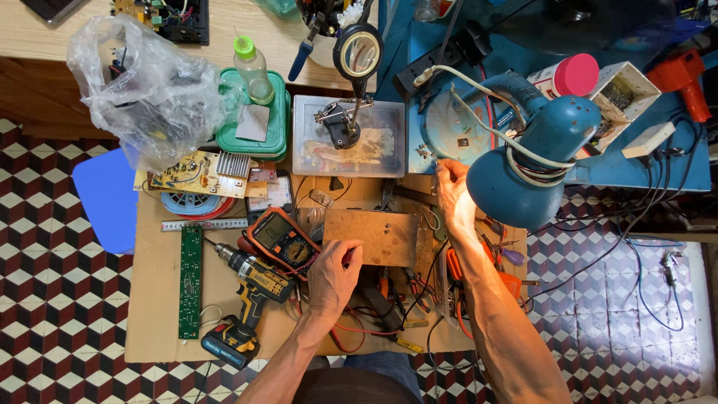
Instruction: The person uses a heat gun on a green circuit board, then sets it down and picks up a multimeter to test small components. They handle several small cylindrical parts, connecting them to the multimeter probes and placing them on the workbench.
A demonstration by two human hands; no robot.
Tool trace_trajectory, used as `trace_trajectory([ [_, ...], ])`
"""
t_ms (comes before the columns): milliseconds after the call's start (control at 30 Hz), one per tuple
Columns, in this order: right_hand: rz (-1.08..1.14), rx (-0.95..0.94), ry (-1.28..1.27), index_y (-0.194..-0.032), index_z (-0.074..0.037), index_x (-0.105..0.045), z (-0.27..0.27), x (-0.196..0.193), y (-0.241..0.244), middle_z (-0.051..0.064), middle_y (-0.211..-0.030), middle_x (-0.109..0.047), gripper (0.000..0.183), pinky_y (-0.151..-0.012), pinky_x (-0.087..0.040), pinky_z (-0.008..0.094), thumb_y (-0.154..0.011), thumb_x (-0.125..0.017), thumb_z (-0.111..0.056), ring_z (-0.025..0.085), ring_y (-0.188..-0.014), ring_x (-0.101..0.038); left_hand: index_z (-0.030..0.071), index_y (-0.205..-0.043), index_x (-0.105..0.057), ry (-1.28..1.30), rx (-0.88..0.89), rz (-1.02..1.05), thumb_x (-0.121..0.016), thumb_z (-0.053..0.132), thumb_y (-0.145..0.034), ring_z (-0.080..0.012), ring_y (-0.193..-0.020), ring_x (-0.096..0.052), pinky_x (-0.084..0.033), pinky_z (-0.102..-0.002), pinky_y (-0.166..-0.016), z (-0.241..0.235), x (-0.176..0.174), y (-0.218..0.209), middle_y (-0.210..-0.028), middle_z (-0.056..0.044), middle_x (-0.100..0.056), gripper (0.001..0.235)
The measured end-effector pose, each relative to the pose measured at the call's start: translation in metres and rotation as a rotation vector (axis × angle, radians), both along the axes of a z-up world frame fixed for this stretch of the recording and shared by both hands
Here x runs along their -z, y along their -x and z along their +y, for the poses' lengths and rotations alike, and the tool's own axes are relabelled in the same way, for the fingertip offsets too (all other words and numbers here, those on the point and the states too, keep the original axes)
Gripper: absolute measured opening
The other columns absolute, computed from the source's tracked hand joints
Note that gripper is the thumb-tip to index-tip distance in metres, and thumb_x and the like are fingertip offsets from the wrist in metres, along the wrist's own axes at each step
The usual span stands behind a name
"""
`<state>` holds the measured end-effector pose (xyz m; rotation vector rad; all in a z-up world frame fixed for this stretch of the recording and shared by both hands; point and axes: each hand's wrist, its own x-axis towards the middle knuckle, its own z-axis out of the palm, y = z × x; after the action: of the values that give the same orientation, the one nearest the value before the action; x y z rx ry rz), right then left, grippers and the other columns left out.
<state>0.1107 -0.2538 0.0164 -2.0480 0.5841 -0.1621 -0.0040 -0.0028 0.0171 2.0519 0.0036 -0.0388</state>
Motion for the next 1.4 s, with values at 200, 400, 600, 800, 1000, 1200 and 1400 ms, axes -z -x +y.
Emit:
trace_trajectory([
  [200,-0.249,-0.164,0.451,-0.116,0.0,-0.073,0.009,-0.003,0.004,0.012,-0.096,-0.06,0.022,-0.062,-0.044,0.032,-0.099,-0.067,-0.013,0.016,-0.075,-0.056,0.008,-0.104,-0.071,-0.004,-0.012,0.013,-0.067,0.02,-0.095,-0.0286,-0.08,-0.071,-0.057,-0.038,-0.066,-0.002,0.002,0.001,-0.097,-0.009,-0.071,0.015],
  [400,-0.176,-0.13,0.288,-0.115,-0.003,-0.069,0.005,0.007,0.0,0.01,-0.1,-0.062,0.016,-0.065,-0.046,0.032,-0.102,-0.065,-0.012,0.015,-0.077,-0.058,0.008,-0.104,-0.071,-0.004,-0.007,0.039,-0.068,0.02,-0.095,-0.0277,-0.078,-0.071,-0.057,-0.037,-0.065,-0.002,0.004,0.001,-0.098,-0.009,-0.071,0.015],
  [600,-0.145,-0.143,0.41,-0.115,-0.002,-0.071,0.001,0.007,0.001,0.011,-0.103,-0.059,0.016,-0.065,-0.048,0.033,-0.101,-0.067,-0.01,0.017,-0.077,-0.059,0.008,-0.105,-0.071,0.01,-0.011,0.04,-0.067,0.02,-0.095,-0.0274,-0.079,-0.071,-0.057,-0.037,-0.065,-0.001,0.004,0.001,-0.098,-0.009,-0.071,0.015],
  [800,-0.319,-0.161,0.369,-0.116,-0.005,-0.073,0.007,0.011,-0.002,0.01,-0.102,-0.06,0.018,-0.068,-0.046,0.035,-0.099,-0.069,-0.007,0.019,-0.082,-0.058,0.009,-0.104,-0.071,0.008,-0.01,0.042,-0.068,0.02,-0.095,-0.0277,-0.081,-0.071,-0.057,-0.037,-0.066,-0.002,0.003,-0.001,-0.097,-0.008,-0.072,0.015],
  [1000,-0.248,-0.146,0.494,-0.111,-0.006,-0.073,0.012,0.002,-0.001,0.01,-0.094,-0.06,0.015,-0.065,-0.044,0.037,-0.096,-0.072,-0.005,0.02,-0.076,-0.057,0.008,-0.103,-0.07,0.01,-0.012,0.014,-0.068,0.02,-0.095,-0.0281,-0.081,-0.071,-0.057,-0.037,-0.066,-0.001,0.002,-0.001,-0.097,-0.009,-0.072,0.014],
  [1200,-0.265,-0.223,0.615,-0.104,-0.004,-0.069,0.01,-0.01,-0.002,0.014,-0.098,-0.06,0.011,-0.066,-0.045,0.04,-0.094,-0.072,-0.002,0.025,-0.078,-0.058,0.008,-0.104,-0.071,0.029,-0.008,0.046,-0.068,0.02,-0.095,-0.0275,-0.079,-0.072,-0.057,-0.036,-0.066,0.0,0.001,-0.002,-0.098,-0.009,-0.072,0.015],
  [1400,-0.335,-0.297,0.698,-0.103,-0.001,-0.066,0.007,-0.007,-0.004,0.017,-0.1,-0.058,0.017,-0.066,-0.048,0.041,-0.088,-0.072,0.005,0.03,-0.08,-0.061,0.008,-0.105,-0.071,0.028,0.002,0.065,-0.067,0.021,-0.096,-0.0257,-0.079,-0.072,-0.057,-0.036,-0.066,0.0,0.002,-0.002,-0.097,-0.008,-0.072,0.016],
])
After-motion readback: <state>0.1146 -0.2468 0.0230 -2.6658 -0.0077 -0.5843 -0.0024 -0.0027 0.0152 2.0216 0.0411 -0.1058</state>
